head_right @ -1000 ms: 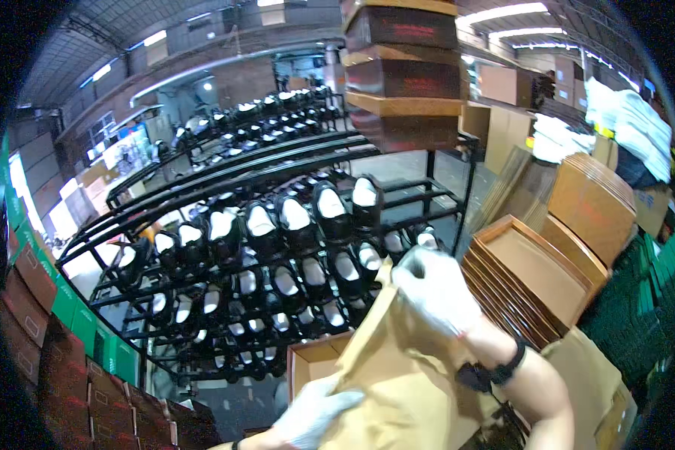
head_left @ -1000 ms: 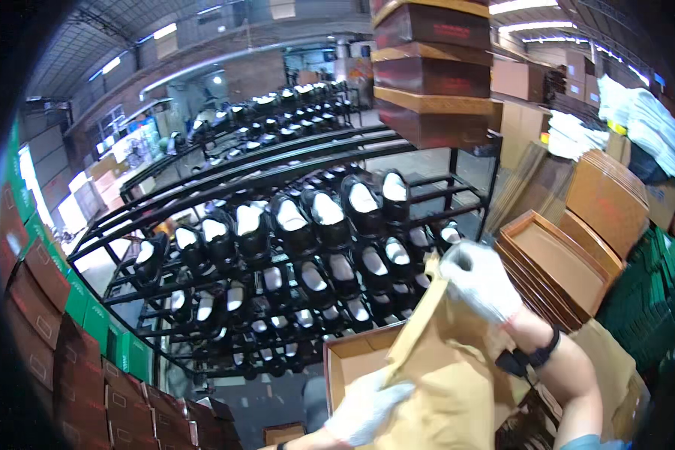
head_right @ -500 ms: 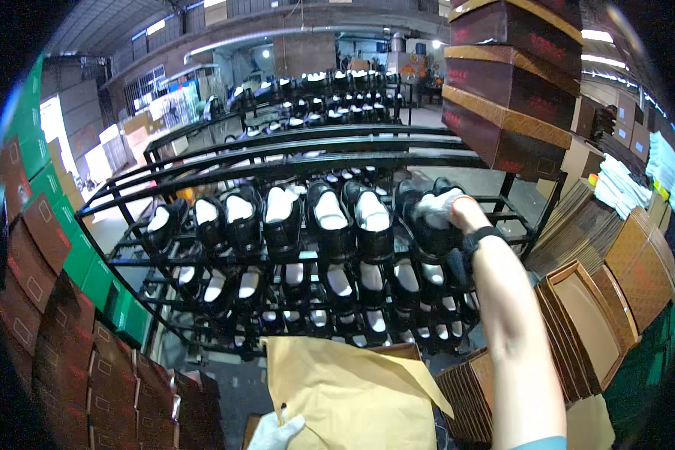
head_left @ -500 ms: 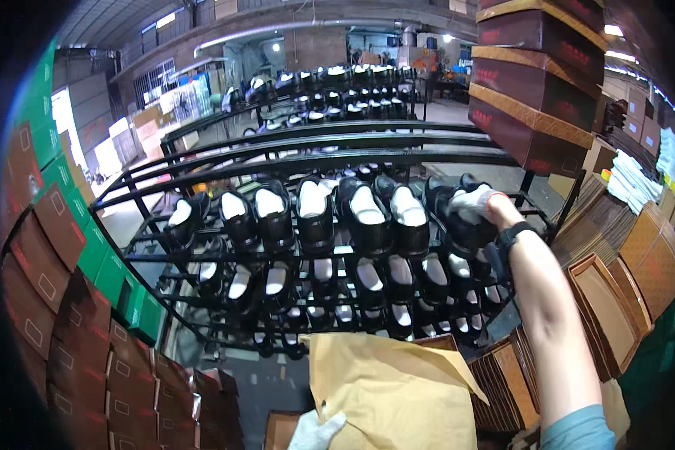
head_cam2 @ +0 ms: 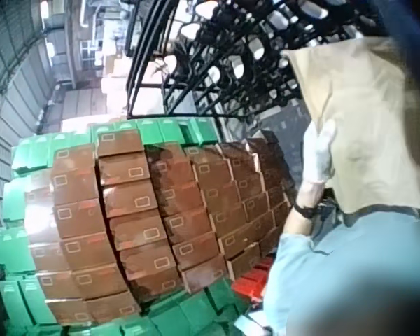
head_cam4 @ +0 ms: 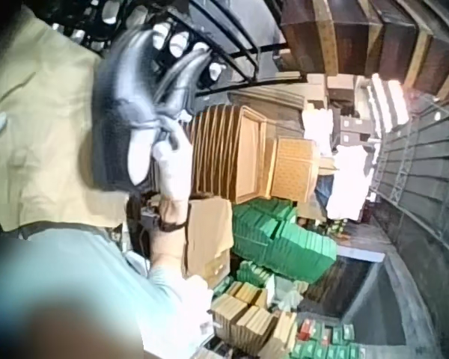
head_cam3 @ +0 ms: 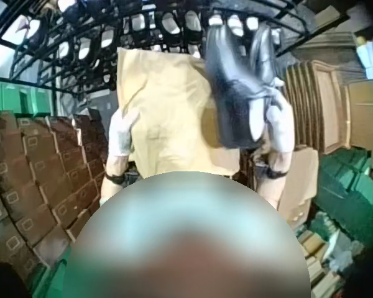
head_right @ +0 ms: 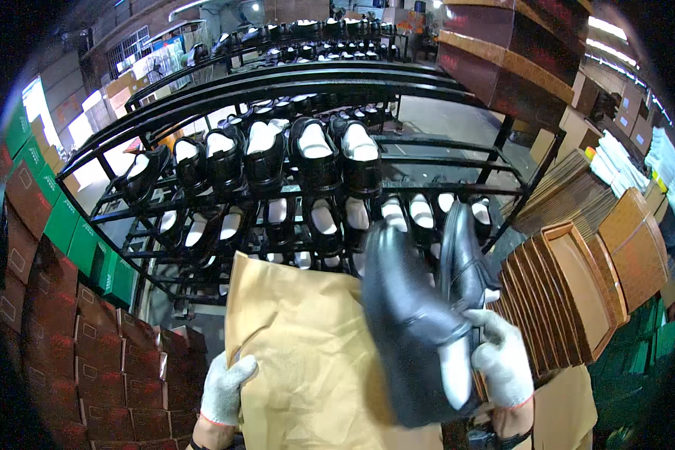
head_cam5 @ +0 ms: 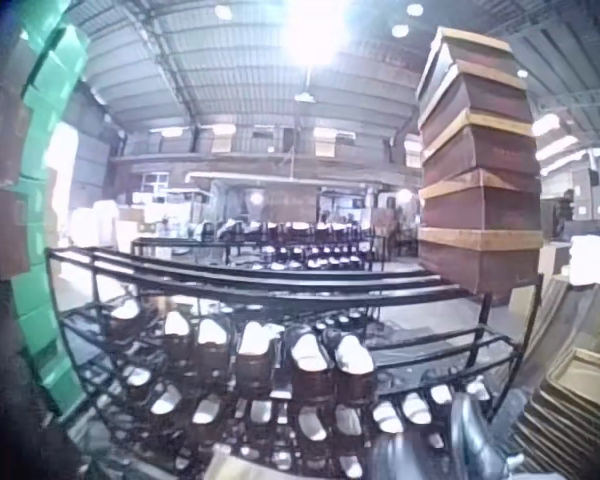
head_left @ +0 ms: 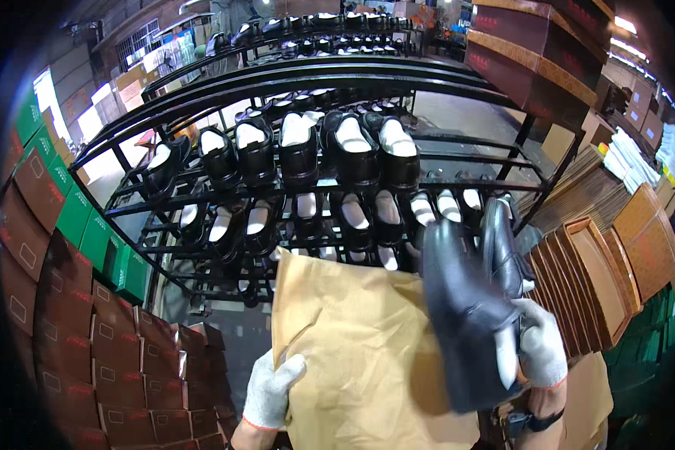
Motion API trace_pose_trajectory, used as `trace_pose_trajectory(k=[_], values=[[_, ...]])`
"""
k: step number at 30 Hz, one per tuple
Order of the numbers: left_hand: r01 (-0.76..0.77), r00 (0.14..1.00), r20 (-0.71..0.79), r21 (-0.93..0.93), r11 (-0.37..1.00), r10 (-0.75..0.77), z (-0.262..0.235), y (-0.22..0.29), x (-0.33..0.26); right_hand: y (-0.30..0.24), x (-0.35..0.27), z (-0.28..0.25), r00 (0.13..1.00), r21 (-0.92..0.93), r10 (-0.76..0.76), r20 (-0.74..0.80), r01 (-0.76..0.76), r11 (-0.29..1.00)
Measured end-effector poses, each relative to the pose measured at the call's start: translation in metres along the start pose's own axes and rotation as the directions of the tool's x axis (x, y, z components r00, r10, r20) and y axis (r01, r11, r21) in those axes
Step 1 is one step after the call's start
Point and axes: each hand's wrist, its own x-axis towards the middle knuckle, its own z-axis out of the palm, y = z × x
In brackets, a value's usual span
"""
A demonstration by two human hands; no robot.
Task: The person packs shoes by hand, taking a shoe from a rack, wiping it with a cloth, and placing it into a box with paper. They then place a lid on the box and stack it onto a pile of boxes.
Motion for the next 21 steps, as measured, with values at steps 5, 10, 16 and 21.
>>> trace_pose_trajectory(k=[5, 10, 16, 21], values=[[0.170, 0.808, 0.513, 0.268, 0.948, -0.289, 0.098, -0.007, -0.014, 0.026, -0.021, 0.011, 0.981, 0.293, -0.192, 0.004, 0.183, 0.939], [-0.207, 0.691, 0.676, 0.525, 0.825, -0.257, 0.145, -0.031, -0.005, -0.030, -0.001, -0.005, 0.757, -0.296, -0.571, 0.318, 0.651, 0.699], [-0.927, 0.354, 0.927, 0.330, 0.176, 0.123, 0.151, -0.040, -0.049, -0.175, 0.009, 0.027, 0.468, -0.421, -0.348, 0.813, 0.884, 0.203], [-0.755, 0.652, 0.756, 0.637, 0.153, 0.069, 0.155, -0.082, -0.040, -0.218, 0.050, 0.063, 0.346, -0.309, -0.111, 0.932, 0.915, 0.261]])
